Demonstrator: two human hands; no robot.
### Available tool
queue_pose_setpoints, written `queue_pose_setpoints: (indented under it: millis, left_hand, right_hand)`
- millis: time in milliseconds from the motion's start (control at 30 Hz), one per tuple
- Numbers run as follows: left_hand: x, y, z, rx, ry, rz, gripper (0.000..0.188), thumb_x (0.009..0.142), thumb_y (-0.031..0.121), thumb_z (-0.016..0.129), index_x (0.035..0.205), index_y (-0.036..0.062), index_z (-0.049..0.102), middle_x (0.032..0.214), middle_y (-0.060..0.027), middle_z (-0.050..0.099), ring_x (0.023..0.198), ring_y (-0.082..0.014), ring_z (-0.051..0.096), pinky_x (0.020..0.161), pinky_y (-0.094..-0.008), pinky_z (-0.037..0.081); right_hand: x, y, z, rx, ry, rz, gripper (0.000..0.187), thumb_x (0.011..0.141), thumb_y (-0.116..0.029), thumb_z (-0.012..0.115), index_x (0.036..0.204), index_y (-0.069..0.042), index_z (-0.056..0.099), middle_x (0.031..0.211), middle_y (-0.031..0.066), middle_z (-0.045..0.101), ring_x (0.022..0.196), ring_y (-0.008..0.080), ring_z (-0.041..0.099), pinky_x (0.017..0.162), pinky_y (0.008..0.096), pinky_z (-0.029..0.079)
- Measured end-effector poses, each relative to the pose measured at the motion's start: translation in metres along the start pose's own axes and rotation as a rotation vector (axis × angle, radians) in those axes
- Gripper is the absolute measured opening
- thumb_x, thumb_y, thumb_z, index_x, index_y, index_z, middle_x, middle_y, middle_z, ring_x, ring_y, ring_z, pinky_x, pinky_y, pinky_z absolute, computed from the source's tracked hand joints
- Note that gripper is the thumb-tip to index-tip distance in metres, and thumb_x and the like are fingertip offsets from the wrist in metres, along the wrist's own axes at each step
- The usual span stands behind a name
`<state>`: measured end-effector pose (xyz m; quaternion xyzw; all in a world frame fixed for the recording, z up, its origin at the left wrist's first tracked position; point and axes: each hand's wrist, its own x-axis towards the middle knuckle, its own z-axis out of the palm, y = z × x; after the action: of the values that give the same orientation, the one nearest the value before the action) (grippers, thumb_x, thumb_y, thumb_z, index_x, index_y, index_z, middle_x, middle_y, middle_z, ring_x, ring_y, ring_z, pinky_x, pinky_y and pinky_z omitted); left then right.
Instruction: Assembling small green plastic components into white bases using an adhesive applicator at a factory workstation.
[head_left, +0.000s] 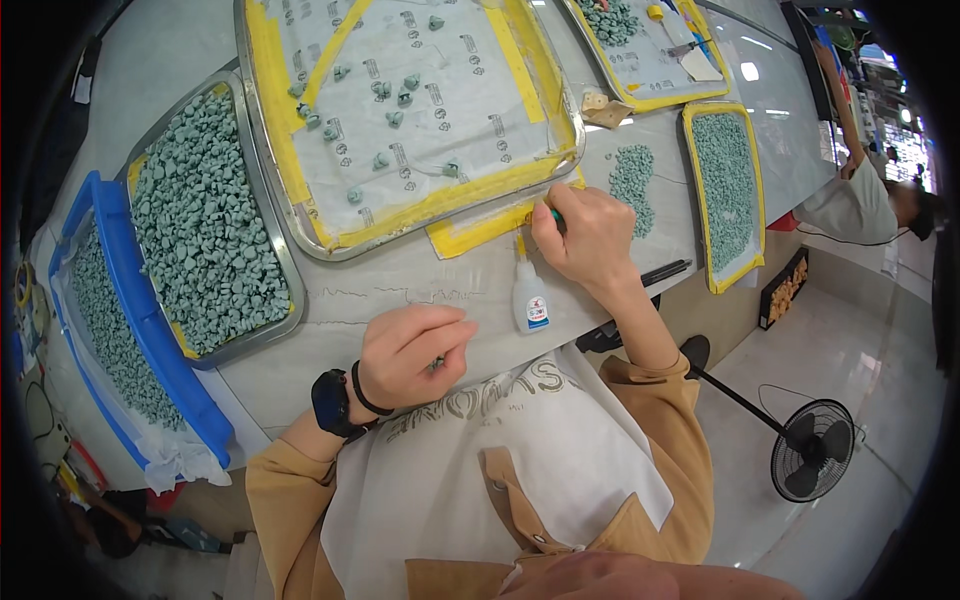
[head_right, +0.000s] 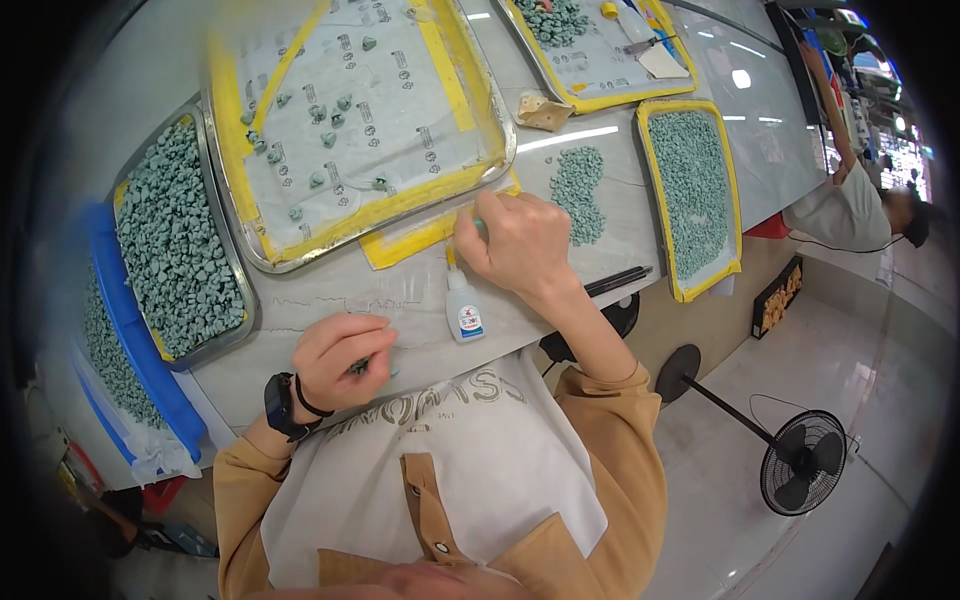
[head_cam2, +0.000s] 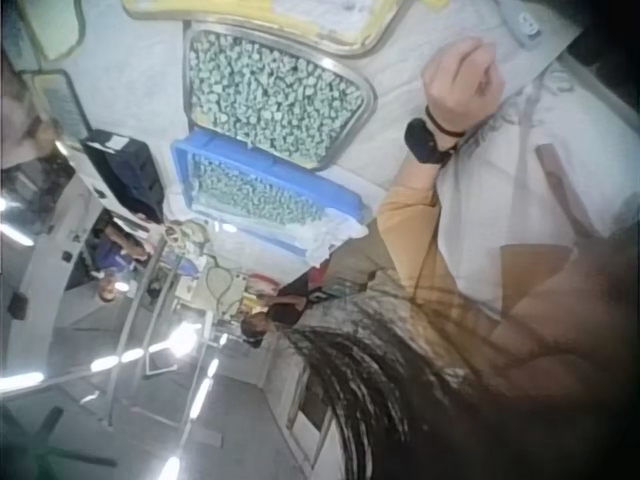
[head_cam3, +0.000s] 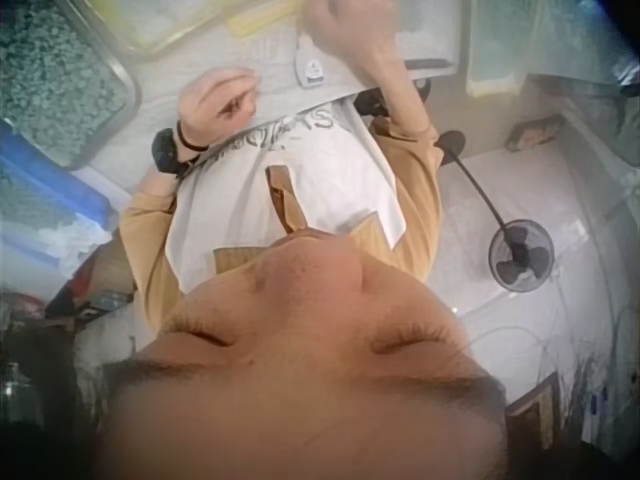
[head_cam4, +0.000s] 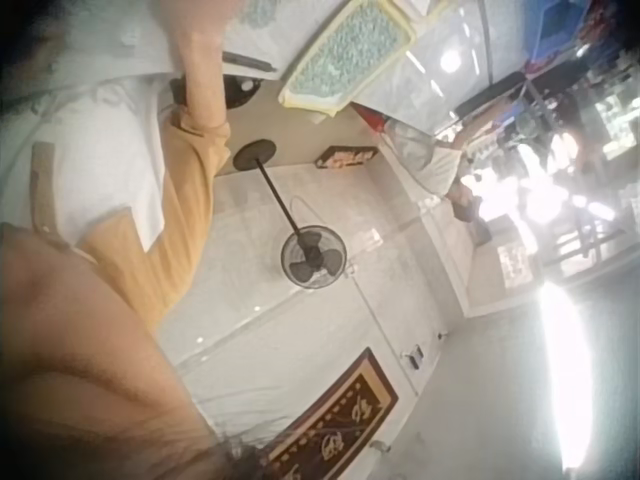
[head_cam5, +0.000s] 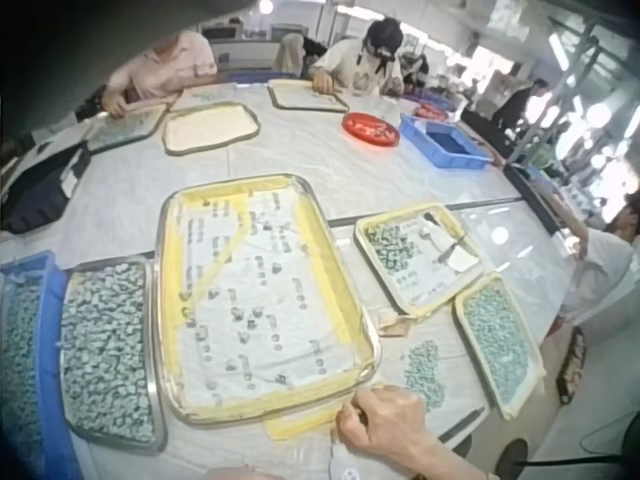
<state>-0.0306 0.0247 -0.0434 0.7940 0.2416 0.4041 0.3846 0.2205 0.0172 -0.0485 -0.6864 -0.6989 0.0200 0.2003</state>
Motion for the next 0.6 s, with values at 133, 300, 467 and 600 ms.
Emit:
queue_pose_setpoints:
  millis: [133,300,467,600]
  left_hand:
    - [0.0004,-0.0006,-0.0005,0.010,-0.026,0.054,0.027,0.064,-0.005,0.066,0.088,0.0050,0.068,0.085,-0.0090,0.067,0.061,-0.0214,0.063,0.052,-0.0285,0.050]
    - [0.0007,-0.0005,-0.0031,0.025,-0.001,0.062,0.027,0.063,-0.005,0.066,0.088,0.0056,0.068,0.085,-0.0089,0.067,0.060,-0.0212,0.063,0.051,-0.0286,0.049]
    - [0.0010,-0.0002,-0.0021,0.023,-0.017,0.036,0.027,0.064,-0.006,0.066,0.088,0.0054,0.067,0.085,-0.0094,0.067,0.059,-0.0210,0.062,0.051,-0.0286,0.049]
    - [0.0016,0.0000,-0.0012,0.020,0.002,0.052,0.027,0.063,-0.006,0.066,0.088,0.0052,0.067,0.085,-0.0095,0.067,0.059,-0.0210,0.062,0.051,-0.0284,0.049]
  right_hand:
    - [-0.0008,0.0008,-0.0006,-0.004,-0.014,0.000,0.023,0.080,-0.022,0.061,0.064,-0.008,0.054,0.051,0.0081,0.051,0.044,0.0249,0.051,0.042,0.0365,0.038]
    - [-0.0006,0.0004,-0.0022,-0.003,-0.016,-0.020,0.024,0.080,-0.023,0.061,0.064,-0.008,0.054,0.051,0.0080,0.052,0.044,0.0250,0.051,0.042,0.0365,0.038]
    - [-0.0017,0.0007,-0.0031,-0.002,-0.013,-0.032,0.025,0.079,-0.025,0.062,0.063,-0.008,0.053,0.051,0.0080,0.052,0.044,0.0249,0.051,0.042,0.0365,0.038]
    - [-0.0010,0.0008,-0.0031,0.012,0.000,-0.051,0.025,0.079,-0.025,0.062,0.063,-0.008,0.053,0.051,0.0079,0.052,0.044,0.0248,0.051,0.042,0.0364,0.038]
